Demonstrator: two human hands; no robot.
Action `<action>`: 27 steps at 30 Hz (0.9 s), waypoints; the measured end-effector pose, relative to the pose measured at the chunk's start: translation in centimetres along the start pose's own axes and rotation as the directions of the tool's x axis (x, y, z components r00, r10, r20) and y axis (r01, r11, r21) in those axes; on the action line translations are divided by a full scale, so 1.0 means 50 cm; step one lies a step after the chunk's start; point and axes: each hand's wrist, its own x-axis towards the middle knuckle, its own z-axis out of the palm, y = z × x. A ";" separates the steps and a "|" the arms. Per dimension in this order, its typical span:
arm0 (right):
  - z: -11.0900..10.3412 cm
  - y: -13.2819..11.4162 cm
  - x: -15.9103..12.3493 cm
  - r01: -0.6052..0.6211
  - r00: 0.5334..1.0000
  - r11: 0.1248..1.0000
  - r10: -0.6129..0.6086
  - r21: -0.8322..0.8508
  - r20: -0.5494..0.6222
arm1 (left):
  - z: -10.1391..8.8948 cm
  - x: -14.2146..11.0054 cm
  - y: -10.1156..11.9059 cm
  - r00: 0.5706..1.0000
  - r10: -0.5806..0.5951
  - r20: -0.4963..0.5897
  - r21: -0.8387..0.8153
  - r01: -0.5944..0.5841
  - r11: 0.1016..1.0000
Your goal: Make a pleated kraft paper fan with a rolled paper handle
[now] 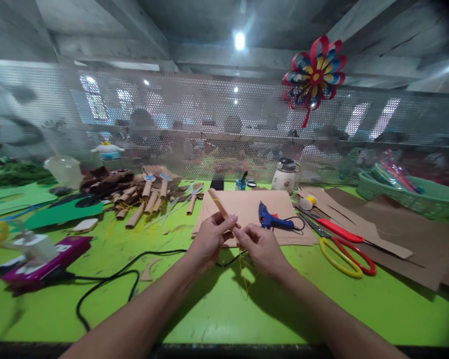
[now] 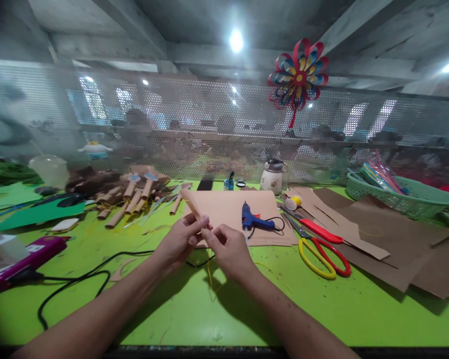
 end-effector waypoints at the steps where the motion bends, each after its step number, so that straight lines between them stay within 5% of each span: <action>1: 0.001 0.001 0.000 -0.006 1.000 1.000 0.005 -0.010 -0.009 | 0.001 -0.001 -0.001 1.000 -0.002 0.013 0.000 0.002 1.000; 14: 0.018 0.012 -0.012 0.069 0.996 0.995 -0.072 -0.066 -0.049 | 0.002 0.002 -0.003 0.999 -0.008 -0.039 0.004 0.008 1.000; 27: 0.023 0.010 -0.016 0.097 0.982 0.992 -0.108 -0.076 -0.155 | 0.007 -0.003 -0.003 0.995 -0.041 0.095 -0.066 0.048 0.997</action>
